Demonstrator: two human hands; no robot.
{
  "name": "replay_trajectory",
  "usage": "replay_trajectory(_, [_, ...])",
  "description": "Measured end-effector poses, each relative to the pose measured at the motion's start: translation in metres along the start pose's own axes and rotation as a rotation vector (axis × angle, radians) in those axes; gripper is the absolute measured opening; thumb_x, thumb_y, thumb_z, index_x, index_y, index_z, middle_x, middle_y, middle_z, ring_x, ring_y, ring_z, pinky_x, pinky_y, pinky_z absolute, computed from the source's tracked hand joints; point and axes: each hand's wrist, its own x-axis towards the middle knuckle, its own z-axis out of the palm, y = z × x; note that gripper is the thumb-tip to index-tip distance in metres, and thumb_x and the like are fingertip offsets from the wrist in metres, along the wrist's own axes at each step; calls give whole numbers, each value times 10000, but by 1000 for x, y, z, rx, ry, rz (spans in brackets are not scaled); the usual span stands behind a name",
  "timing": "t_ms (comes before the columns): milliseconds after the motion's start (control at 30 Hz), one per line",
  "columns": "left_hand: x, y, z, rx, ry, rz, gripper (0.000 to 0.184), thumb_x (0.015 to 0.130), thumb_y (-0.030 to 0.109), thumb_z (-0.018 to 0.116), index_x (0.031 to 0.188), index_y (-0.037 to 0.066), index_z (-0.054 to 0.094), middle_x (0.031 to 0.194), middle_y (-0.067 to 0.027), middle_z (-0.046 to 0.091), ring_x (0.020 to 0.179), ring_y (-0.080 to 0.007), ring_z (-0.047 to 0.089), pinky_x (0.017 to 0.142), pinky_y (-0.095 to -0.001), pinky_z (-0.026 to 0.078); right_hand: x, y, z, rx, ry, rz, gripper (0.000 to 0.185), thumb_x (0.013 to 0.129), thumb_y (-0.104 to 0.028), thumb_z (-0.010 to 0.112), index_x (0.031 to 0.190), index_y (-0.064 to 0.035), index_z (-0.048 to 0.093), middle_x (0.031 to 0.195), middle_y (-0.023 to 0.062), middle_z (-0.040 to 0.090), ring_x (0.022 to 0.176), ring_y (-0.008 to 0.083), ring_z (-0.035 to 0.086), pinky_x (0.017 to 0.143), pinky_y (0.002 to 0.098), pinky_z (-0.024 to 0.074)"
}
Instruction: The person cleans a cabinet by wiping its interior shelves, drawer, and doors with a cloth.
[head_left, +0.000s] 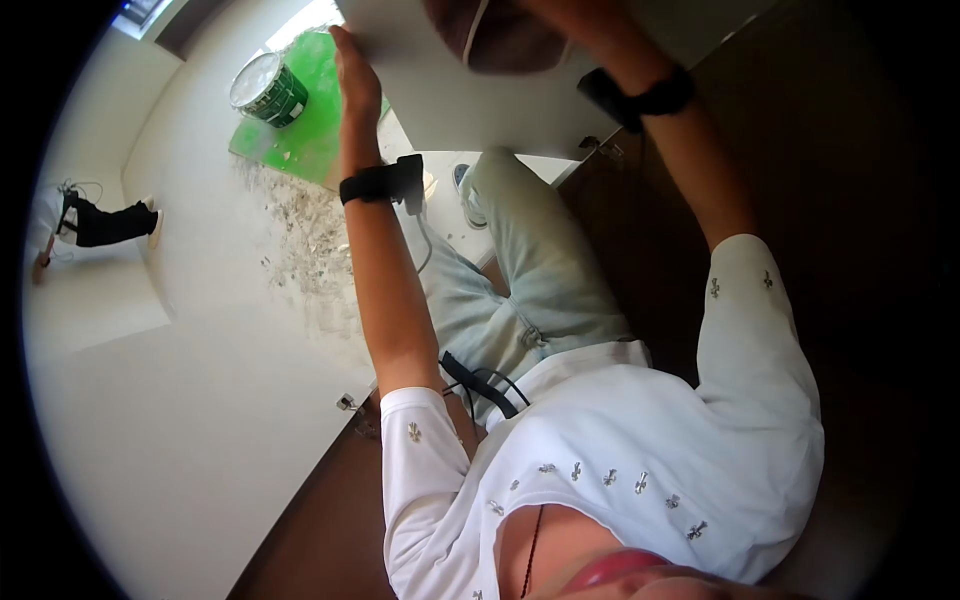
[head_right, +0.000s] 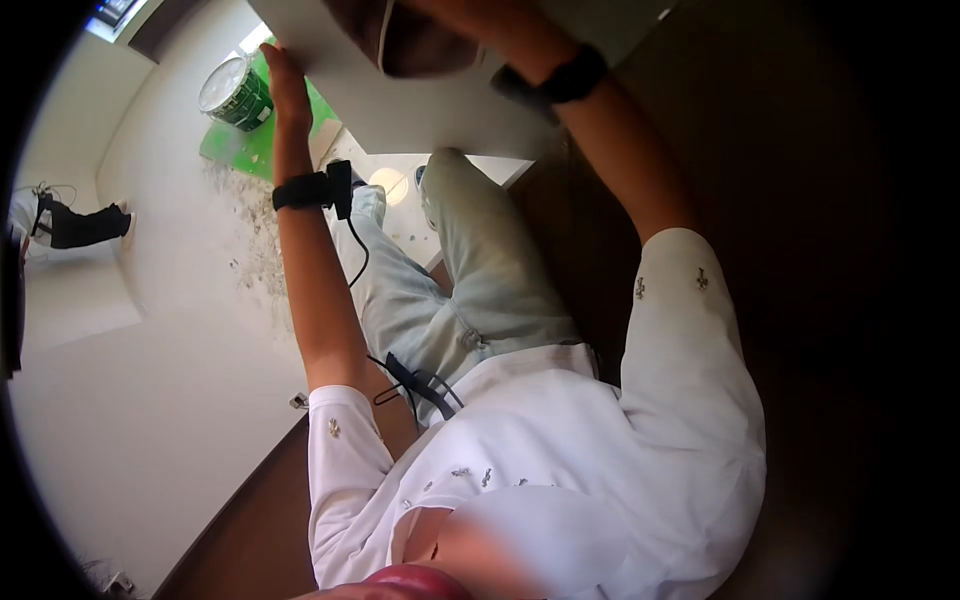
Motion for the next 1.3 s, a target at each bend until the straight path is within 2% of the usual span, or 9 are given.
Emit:
replay_trajectory(67, [-2, 7, 2, -10, -20, -67, 736, 1028, 564, 173, 1279, -34, 521, 1214, -129, 598, 1105, -228, 536, 1004, -351, 382, -84, -23, 42, 226, -78, -155, 507, 785, -210, 636, 1265, -63, 563, 1337, 227, 473, 1303, 402, 390, 1108, 558, 252])
replay_trajectory(100, [3, -2, -2, -35, -82, -29, 751, 1026, 570, 172, 1299, -46, 503, 1241, -136, 585, 1139, -227, 523, 1029, -343, 365, -118, -31, 25, 132, -458, -194, 551, 803, -308, 634, 1322, -147, 540, 1465, 109, 419, 1364, 273, 378, 1056, 466, 364])
replay_trajectory(133, [2, -1, 0, -36, -100, -21, 751, 1026, 570, 172, 1299, -46, 503, 1241, -136, 585, 1139, -227, 523, 1029, -343, 365, -143, -39, 25, 1, -460, -280, 491, 867, -223, 564, 1351, -161, 510, 1486, 72, 393, 1348, 239, 391, 1080, 398, 376])
replay_trajectory(200, [0, 4, -2, 43, -96, -28, 760, 1026, 570, 169, 1306, -56, 496, 1270, -144, 569, 1173, -224, 508, 1046, -334, 351, -209, -33, 8, 404, -549, -58, 476, 855, -190, 592, 1327, -162, 535, 1441, 50, 438, 1327, 249, 408, 1096, 381, 380])
replay_trajectory(367, [-3, -3, 3, -28, -83, 45, 715, 1040, 532, 164, 1344, -32, 481, 1309, -112, 553, 1211, -209, 490, 1066, -326, 332, -335, 9, -76, 88, -713, 124, 384, 776, -61, 608, 1146, -157, 649, 1278, 39, 542, 1221, 260, 489, 1021, 420, 430])
replay_trajectory(600, [1, -11, -3, -256, -129, -2, 690, 1047, 510, 131, 1370, -11, 447, 1384, -101, 496, 1286, -201, 429, 1116, -332, 262, -270, 27, -113, 88, -695, 335, 369, 744, -51, 642, 1105, -130, 647, 1210, 84, 547, 1142, 281, 528, 924, 449, 437])
replay_trajectory(767, [3, -22, -7, -165, -108, 0, 659, 1053, 494, 163, 1388, 0, 442, 1373, -93, 501, 1281, -201, 431, 1105, -333, 276, -182, 46, -106, 35, -344, 323, 469, 629, 25, 688, 1090, -47, 641, 1293, 188, 488, 1190, 376, 483, 975, 462, 418])
replay_trajectory(900, [-2, -12, -5, -103, -106, -41, 656, 1057, 479, 167, 1404, -16, 423, 1361, -92, 520, 1260, -191, 450, 1086, -335, 298, -117, 60, -115, 19, -65, 414, 466, 656, 43, 675, 1117, 7, 618, 1369, 219, 452, 1256, 424, 437, 1042, 515, 362])
replay_trajectory(1300, [-4, -51, -10, 66, 18, -36, 550, 1051, 391, 349, 1406, -23, 425, 1297, -114, 530, 1193, -196, 494, 1024, -328, 388, -100, 86, -134, -123, -128, 410, 540, 697, 81, 602, 1232, 52, 539, 1324, 245, 494, 1276, 471, 417, 1073, 518, 350])
